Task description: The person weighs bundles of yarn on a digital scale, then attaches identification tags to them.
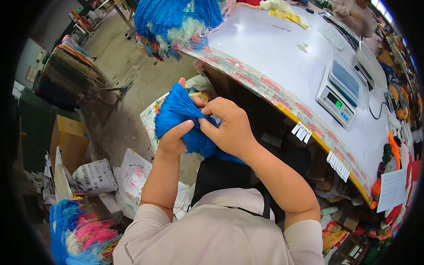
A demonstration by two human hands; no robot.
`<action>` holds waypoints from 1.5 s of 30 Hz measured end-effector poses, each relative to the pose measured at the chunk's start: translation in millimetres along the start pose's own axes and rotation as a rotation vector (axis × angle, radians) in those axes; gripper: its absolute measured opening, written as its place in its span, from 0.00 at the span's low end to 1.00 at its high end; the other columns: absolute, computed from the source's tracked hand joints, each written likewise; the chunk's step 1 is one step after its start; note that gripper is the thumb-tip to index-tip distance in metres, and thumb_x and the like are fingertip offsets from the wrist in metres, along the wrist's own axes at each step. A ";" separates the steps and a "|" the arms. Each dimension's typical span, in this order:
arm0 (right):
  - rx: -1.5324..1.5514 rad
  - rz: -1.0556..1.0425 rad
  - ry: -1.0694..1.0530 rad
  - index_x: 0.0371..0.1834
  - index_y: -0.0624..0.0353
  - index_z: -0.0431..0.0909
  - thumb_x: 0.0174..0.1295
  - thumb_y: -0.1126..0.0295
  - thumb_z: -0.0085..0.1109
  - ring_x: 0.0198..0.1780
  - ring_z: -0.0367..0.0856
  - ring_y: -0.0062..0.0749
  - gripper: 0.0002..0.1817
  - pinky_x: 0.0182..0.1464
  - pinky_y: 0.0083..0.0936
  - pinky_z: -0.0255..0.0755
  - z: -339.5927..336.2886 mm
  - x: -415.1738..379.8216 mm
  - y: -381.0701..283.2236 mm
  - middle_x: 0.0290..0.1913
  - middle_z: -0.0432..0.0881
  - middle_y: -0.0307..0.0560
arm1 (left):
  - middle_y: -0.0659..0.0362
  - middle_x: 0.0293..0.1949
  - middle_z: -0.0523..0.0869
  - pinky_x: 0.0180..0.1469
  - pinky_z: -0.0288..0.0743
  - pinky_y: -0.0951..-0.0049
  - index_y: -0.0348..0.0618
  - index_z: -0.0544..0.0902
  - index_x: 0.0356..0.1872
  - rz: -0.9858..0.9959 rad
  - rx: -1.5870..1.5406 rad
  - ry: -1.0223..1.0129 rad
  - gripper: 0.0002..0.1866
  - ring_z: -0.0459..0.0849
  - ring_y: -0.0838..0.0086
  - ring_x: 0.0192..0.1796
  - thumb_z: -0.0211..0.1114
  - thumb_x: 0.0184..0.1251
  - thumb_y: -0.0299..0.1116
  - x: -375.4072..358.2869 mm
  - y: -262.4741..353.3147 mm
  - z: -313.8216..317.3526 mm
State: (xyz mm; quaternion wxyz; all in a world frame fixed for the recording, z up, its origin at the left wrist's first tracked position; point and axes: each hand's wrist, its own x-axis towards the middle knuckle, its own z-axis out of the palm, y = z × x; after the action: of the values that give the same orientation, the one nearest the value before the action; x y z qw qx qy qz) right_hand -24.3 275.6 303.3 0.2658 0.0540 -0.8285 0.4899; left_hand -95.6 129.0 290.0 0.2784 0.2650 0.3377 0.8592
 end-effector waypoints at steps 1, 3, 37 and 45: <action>0.090 0.013 0.005 0.30 0.60 0.79 0.49 0.75 0.64 0.36 0.79 0.39 0.06 0.40 0.29 0.72 1.1 0.3 -0.5 0.33 0.80 0.46 | 0.52 0.58 0.73 0.66 0.65 0.64 0.44 0.49 0.76 -0.005 0.073 0.047 0.49 0.74 0.65 0.60 0.67 0.53 0.26 -1.7 0.2 -3.1; 0.176 0.022 0.004 0.30 0.60 0.79 0.50 0.75 0.64 0.37 0.80 0.36 0.05 0.40 0.28 0.72 0.6 0.8 -3.5 0.33 0.80 0.47 | 0.60 0.45 0.78 0.59 0.70 0.72 0.38 0.56 0.74 0.038 0.178 0.124 0.43 0.77 0.77 0.48 0.64 0.55 0.21 -1.8 -1.4 -3.6; 0.692 0.573 -0.317 0.35 0.60 0.77 0.62 0.71 0.52 0.37 0.73 0.19 0.06 0.44 0.20 0.66 -29.5 35.2 -1.5 0.33 0.79 0.38 | 0.57 0.39 0.80 0.56 0.73 0.66 0.34 0.58 0.71 0.025 -0.095 0.084 0.42 0.80 0.70 0.44 0.57 0.49 0.22 12.8 -6.1 3.9; 0.767 0.614 -0.145 0.31 0.58 0.77 0.64 0.66 0.58 0.18 0.65 0.17 0.08 0.22 0.17 0.58 -102.5 86.5 5.0 0.18 0.69 0.34 | 0.60 0.17 0.72 0.18 0.62 0.78 0.31 0.53 0.70 -0.385 -0.390 -0.334 0.41 0.67 0.82 0.10 0.61 0.55 0.30 -11.7 6.6 -33.5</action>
State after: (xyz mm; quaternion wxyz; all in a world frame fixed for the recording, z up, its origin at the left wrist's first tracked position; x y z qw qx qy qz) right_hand -60.1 379.1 380.9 0.0117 -0.0647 -0.5827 0.8100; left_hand -110.9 102.7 270.6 0.5331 0.2751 0.1604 0.7838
